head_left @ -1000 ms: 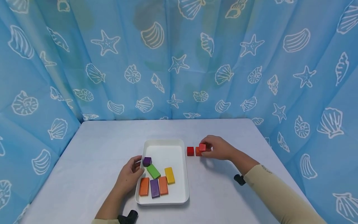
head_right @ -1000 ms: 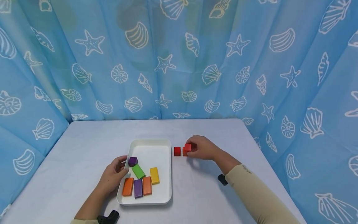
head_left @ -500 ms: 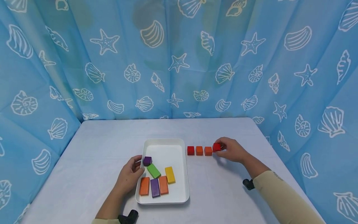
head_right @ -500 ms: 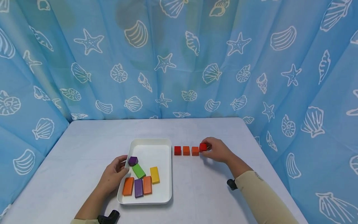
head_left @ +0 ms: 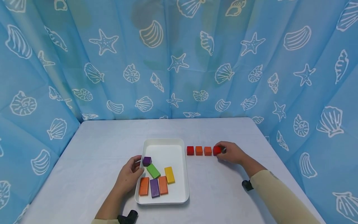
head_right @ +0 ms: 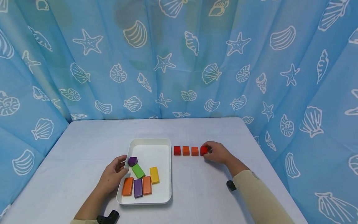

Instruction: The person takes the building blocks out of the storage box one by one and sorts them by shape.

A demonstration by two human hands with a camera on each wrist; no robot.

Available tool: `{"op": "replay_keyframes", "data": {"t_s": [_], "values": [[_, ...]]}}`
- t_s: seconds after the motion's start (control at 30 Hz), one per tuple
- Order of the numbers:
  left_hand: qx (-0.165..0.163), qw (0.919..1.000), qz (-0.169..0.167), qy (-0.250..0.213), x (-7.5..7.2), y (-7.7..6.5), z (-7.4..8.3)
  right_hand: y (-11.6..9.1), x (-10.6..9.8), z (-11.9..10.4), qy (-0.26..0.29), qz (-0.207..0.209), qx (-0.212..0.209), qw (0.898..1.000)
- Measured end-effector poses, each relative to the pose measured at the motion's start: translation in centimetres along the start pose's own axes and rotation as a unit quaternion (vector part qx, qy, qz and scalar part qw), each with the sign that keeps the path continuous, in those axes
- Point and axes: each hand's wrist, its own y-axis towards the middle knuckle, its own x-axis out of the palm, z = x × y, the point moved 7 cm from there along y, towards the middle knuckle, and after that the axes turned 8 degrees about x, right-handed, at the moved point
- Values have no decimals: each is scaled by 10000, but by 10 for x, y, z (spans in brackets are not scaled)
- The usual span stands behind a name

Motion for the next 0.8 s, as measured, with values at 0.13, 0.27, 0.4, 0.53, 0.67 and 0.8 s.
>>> {"op": "replay_keyframes", "data": {"t_s": [0.13,0.27,0.4,0.53,0.67,0.8], "values": [[-29,10000,-15,-17,0,-1,-1,2,2,1,-71,-32,-80,9999],[-44,10000,-38,-1,0,-1,-1,3,2,1,-119,-40,-112,9999],[-29,10000,-41,-8,0,0,1,3,2,1,-68,-55,-68,9999],[-33,10000,-37,-37,1,-1,1,2,-1,0,-93,-173,72,9998],[-39,10000,-34,-29,1,-2,1,1,-10,-11,-225,-350,-44,9991],[6,10000,-27,3,1,-1,1,0,-15,-29,-332,-492,-231,9980]]}}
